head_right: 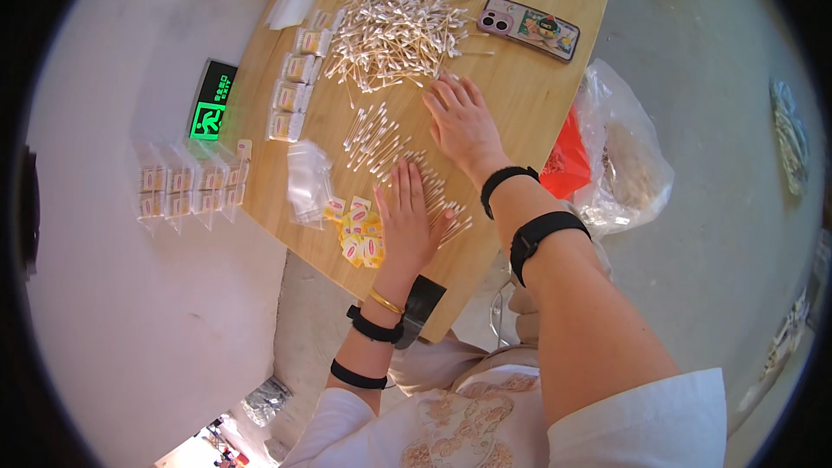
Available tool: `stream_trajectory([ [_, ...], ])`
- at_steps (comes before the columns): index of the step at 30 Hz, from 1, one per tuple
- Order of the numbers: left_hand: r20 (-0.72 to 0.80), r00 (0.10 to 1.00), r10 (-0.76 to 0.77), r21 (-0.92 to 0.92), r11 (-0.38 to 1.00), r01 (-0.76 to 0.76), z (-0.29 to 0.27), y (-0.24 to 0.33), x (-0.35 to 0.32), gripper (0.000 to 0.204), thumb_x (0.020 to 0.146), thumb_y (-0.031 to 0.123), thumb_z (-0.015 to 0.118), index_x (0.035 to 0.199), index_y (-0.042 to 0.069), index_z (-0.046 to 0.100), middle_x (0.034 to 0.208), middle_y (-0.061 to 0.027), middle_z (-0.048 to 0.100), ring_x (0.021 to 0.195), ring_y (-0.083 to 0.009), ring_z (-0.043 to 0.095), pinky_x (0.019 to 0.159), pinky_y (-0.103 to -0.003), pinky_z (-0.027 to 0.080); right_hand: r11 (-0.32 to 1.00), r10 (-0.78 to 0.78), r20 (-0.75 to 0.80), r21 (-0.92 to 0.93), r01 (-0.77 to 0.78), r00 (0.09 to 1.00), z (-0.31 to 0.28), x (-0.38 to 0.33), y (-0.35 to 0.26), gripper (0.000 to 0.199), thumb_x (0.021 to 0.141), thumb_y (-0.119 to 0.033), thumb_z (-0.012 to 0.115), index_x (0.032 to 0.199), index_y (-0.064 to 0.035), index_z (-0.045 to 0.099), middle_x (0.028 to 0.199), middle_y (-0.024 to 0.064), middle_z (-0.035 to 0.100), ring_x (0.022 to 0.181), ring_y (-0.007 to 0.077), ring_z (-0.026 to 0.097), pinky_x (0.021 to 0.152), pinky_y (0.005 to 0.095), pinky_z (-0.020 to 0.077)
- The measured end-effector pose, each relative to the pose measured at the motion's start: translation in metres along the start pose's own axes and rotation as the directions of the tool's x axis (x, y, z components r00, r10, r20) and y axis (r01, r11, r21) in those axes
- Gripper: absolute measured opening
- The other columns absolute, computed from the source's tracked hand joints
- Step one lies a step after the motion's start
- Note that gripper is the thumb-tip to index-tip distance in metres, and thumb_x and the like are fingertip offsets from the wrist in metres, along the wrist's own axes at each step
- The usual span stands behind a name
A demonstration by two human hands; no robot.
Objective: Packaging cotton swabs into small plastic bags and organizing them on a table.
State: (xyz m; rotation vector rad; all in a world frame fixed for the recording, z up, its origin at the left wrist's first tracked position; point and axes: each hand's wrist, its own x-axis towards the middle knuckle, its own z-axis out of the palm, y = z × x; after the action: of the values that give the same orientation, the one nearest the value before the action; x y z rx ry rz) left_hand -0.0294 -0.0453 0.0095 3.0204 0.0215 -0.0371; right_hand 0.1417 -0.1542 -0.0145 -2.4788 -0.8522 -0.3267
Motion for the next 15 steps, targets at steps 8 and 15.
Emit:
stream_trajectory([
  [8, -0.007, 1.000, 0.028, 0.011, 1.000, -0.028, -0.003, -0.006, 0.007, 0.092, 0.097, 0.061, 0.041, 0.154, -0.007, 0.019, 0.162, -0.0231, 0.019, 0.152, -0.0347, 0.015, 0.120, -0.058, 0.004, 1.000, -0.004, -0.002, 0.005, 0.004, 1.000, 0.000, 0.000, 0.000, 0.040, 0.086, -0.017, 0.061, 0.125, -0.0093, 0.059, 0.136, 0.0088, 0.052, 0.138, 0.0251, 0.040, 0.118, 0.0434, 0.0284],
  [15, 0.044, 0.999, 0.019, -0.022, 1.000, -0.018, -0.014, 0.014, -0.015, 0.091, 0.096, 0.056, 0.045, 0.154, -0.008, 0.017, 0.162, -0.0239, 0.018, 0.152, -0.0353, 0.015, 0.120, -0.060, 0.005, 1.000, -0.011, 0.002, 0.013, 0.011, 1.000, 0.000, -0.001, 0.001, 0.041, 0.087, -0.017, 0.061, 0.126, -0.0083, 0.058, 0.136, 0.0098, 0.052, 0.138, 0.0265, 0.040, 0.118, 0.0444, 0.0283],
])
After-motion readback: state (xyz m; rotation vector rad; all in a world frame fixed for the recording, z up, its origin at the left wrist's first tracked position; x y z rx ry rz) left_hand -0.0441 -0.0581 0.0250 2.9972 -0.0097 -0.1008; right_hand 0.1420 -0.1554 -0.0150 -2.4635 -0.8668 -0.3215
